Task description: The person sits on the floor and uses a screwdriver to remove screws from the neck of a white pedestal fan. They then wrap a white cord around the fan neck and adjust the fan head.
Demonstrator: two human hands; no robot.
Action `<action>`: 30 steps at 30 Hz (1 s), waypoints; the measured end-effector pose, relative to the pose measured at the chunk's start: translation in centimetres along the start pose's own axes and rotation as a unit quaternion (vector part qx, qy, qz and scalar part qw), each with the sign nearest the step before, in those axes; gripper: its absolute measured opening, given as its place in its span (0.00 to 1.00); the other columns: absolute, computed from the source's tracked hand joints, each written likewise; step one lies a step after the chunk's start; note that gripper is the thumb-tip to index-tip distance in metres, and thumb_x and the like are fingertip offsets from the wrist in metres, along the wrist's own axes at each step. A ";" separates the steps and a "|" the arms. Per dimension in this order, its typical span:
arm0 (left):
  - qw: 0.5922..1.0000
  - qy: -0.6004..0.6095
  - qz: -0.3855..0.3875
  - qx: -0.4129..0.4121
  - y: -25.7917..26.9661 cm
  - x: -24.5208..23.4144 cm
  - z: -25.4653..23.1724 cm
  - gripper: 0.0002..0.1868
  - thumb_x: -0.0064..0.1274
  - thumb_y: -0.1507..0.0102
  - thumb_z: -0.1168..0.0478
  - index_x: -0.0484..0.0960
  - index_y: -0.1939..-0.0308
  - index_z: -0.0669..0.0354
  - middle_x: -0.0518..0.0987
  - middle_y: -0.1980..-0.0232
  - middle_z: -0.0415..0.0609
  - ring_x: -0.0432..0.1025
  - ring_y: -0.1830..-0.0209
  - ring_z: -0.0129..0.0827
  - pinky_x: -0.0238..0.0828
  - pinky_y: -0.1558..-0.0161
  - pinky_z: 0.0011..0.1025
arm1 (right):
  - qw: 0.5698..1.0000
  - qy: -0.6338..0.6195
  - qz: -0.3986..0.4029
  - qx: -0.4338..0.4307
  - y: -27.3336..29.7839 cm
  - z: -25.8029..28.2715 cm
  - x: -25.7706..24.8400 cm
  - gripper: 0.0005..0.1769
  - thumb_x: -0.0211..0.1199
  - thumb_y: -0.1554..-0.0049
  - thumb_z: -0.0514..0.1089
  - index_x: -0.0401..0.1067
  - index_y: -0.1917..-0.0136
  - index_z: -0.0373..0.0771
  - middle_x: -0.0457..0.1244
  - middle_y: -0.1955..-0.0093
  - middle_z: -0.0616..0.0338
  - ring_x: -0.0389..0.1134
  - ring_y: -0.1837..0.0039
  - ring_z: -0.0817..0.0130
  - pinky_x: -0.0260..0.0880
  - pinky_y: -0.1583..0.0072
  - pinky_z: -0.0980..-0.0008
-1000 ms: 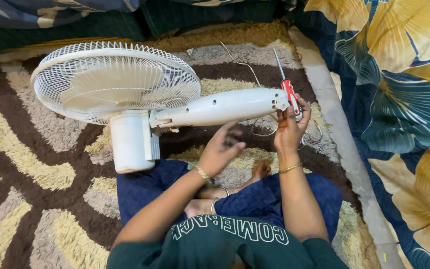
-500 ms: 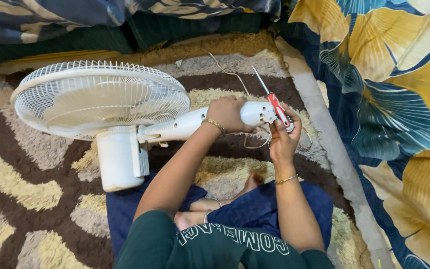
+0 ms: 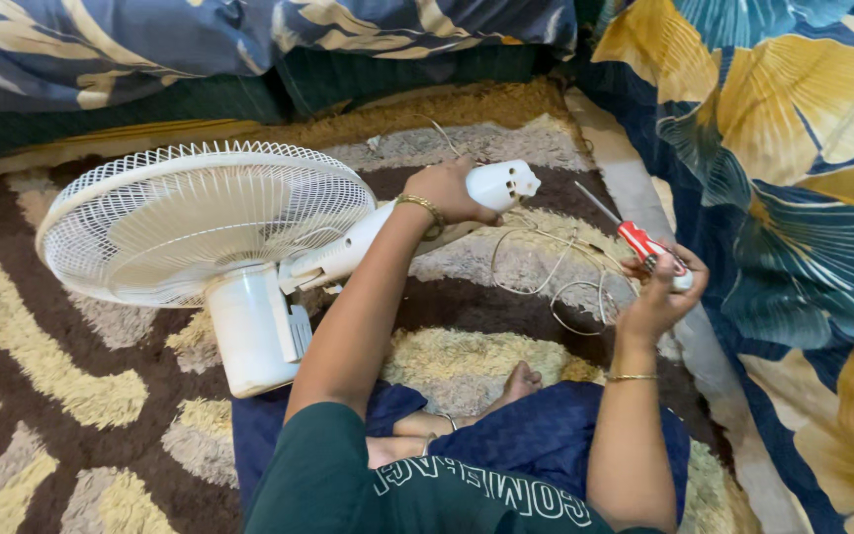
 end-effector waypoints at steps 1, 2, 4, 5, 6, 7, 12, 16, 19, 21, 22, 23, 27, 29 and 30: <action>1.000 0.006 0.001 -0.002 -0.1 0.2 0.0 0.52 0.68 0.62 0.29 0.76 0.42 0.56 0.83 0.49 0.58 0.79 0.50 0.49 0.75 0.47 0.41 | 1.000 -0.022 0.008 -0.006 0.0 0.1 0.2 0.25 0.66 0.33 0.53 0.61 0.36 0.35 0.67 0.45 0.46 0.72 0.56 0.61 0.74 0.54 0.66; 1.000 0.011 0.002 -0.004 -0.2 0.3 0.2 0.53 0.69 0.62 0.30 0.74 0.41 0.57 0.83 0.49 0.59 0.79 0.50 0.50 0.75 0.47 0.41 | 0.999 -0.045 0.016 -0.012 0.0 0.3 0.5 0.26 0.66 0.33 0.54 0.60 0.36 0.35 0.67 0.43 0.45 0.72 0.56 0.61 0.73 0.54 0.66; 1.000 0.002 0.021 -0.005 -0.2 0.7 0.4 0.52 0.68 0.61 0.29 0.76 0.41 0.55 0.83 0.48 0.56 0.79 0.48 0.48 0.75 0.45 0.41 | 0.996 -0.082 -0.003 -0.031 0.5 1.0 0.5 0.28 0.65 0.34 0.57 0.59 0.35 0.35 0.66 0.41 0.43 0.72 0.56 0.60 0.74 0.54 0.66; 1.000 -0.002 0.030 -0.003 -0.2 0.8 0.2 0.51 0.68 0.61 0.29 0.77 0.42 0.53 0.83 0.47 0.55 0.79 0.48 0.48 0.75 0.45 0.40 | 0.994 -0.098 -0.028 -0.047 0.6 1.5 0.3 0.30 0.65 0.34 0.59 0.58 0.36 0.36 0.66 0.41 0.41 0.72 0.55 0.59 0.75 0.55 0.65; 0.999 0.006 0.031 0.003 -0.2 0.9 0.0 0.51 0.68 0.62 0.30 0.76 0.40 0.50 0.83 0.47 0.54 0.78 0.47 0.47 0.74 0.45 0.41 | 0.990 -0.114 -0.052 -0.064 0.8 2.1 0.0 0.31 0.64 0.34 0.61 0.57 0.36 0.36 0.66 0.40 0.39 0.73 0.55 0.59 0.77 0.55 0.64; 0.999 0.015 0.029 0.010 -0.1 0.7 -0.1 0.52 0.68 0.62 0.30 0.76 0.39 0.47 0.83 0.46 0.53 0.78 0.47 0.47 0.74 0.45 0.41 | 0.989 -0.103 -0.061 -0.082 0.7 3.0 -0.1 0.33 0.63 0.34 0.63 0.58 0.37 0.34 0.66 0.42 0.39 0.73 0.57 0.58 0.76 0.57 0.64; 0.998 0.005 0.055 0.007 -0.1 1.3 -0.9 0.51 0.67 0.62 0.30 0.77 0.37 0.41 0.83 0.45 0.51 0.78 0.45 0.47 0.74 0.43 0.43 | 0.984 -0.060 -0.088 -0.139 2.2 8.2 -1.3 0.38 0.59 0.36 0.72 0.58 0.39 0.34 0.68 0.51 0.39 0.70 0.61 0.59 0.71 0.66 0.70; 0.998 -0.023 0.066 0.005 0.1 3.1 -1.5 0.51 0.68 0.62 0.28 0.77 0.38 0.42 0.80 0.43 0.52 0.77 0.44 0.48 0.74 0.43 0.43 | 0.985 0.062 -0.037 -0.158 4.0 10.1 -0.4 0.36 0.55 0.33 0.72 0.57 0.41 0.35 0.67 0.57 0.42 0.68 0.66 0.64 0.68 0.69 0.72; 0.997 -0.032 0.076 0.000 -0.1 4.0 -1.8 0.52 0.67 0.63 0.28 0.77 0.38 0.41 0.80 0.42 0.50 0.77 0.44 0.47 0.74 0.44 0.44 | 0.975 0.114 0.001 -0.189 4.3 10.1 0.5 0.35 0.55 0.31 0.71 0.55 0.39 0.35 0.64 0.52 0.44 0.73 0.56 0.59 0.73 0.66 0.70; 0.997 -0.032 0.077 -0.001 -0.3 4.2 -1.9 0.51 0.67 0.64 0.28 0.77 0.38 0.40 0.80 0.42 0.50 0.77 0.44 0.47 0.74 0.44 0.44 | 0.976 0.096 0.006 -0.198 4.2 9.7 0.5 0.36 0.56 0.31 0.71 0.54 0.39 0.36 0.62 0.48 0.45 0.74 0.52 0.58 0.74 0.65 0.69; 0.997 -0.031 0.071 0.003 -0.4 4.2 -1.8 0.52 0.67 0.63 0.29 0.77 0.38 0.41 0.79 0.42 0.51 0.76 0.44 0.48 0.74 0.44 0.44 | 0.975 0.092 0.000 -0.204 4.0 9.5 0.5 0.36 0.56 0.32 0.71 0.54 0.40 0.35 0.62 0.49 0.45 0.74 0.51 0.57 0.75 0.65 0.68; 0.997 -0.028 0.067 0.005 -0.3 4.3 -1.6 0.52 0.67 0.63 0.29 0.77 0.38 0.41 0.79 0.41 0.52 0.76 0.44 0.48 0.74 0.44 0.44 | 0.974 0.090 -0.005 -0.208 4.0 9.3 0.4 0.36 0.56 0.33 0.71 0.54 0.41 0.35 0.62 0.50 0.46 0.74 0.51 0.56 0.75 0.64 0.67; 0.997 -0.036 0.067 0.018 -0.7 4.3 -1.3 0.50 0.68 0.62 0.28 0.79 0.39 0.44 0.80 0.41 0.51 0.76 0.42 0.47 0.74 0.42 0.43 | 0.966 0.108 0.005 -0.233 4.5 8.9 0.4 0.34 0.54 0.31 0.70 0.56 0.41 0.35 0.63 0.54 0.47 0.74 0.51 0.54 0.80 0.50 0.60; 0.997 -0.038 0.068 0.015 -0.6 4.3 -1.4 0.50 0.67 0.62 0.29 0.79 0.39 0.44 0.79 0.40 0.52 0.76 0.42 0.47 0.74 0.42 0.43 | 0.962 0.124 0.008 -0.245 4.8 8.9 0.6 0.35 0.54 0.32 0.71 0.55 0.42 0.36 0.63 0.53 0.47 0.74 0.52 0.55 0.79 0.49 0.61; 0.997 -0.040 0.072 0.008 -0.5 4.3 -1.3 0.51 0.67 0.61 0.28 0.78 0.38 0.43 0.79 0.40 0.52 0.76 0.42 0.47 0.74 0.42 0.44 | 0.959 0.133 0.009 -0.250 5.0 9.0 0.6 0.35 0.53 0.33 0.72 0.55 0.42 0.36 0.63 0.52 0.47 0.74 0.52 0.55 0.79 0.49 0.62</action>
Point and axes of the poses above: each hand's wrist, its own y-axis away from the middle knuckle, its own x-axis out of the palm, z = x × y, the point moved 6 cm from there along -y, towards the middle knuckle
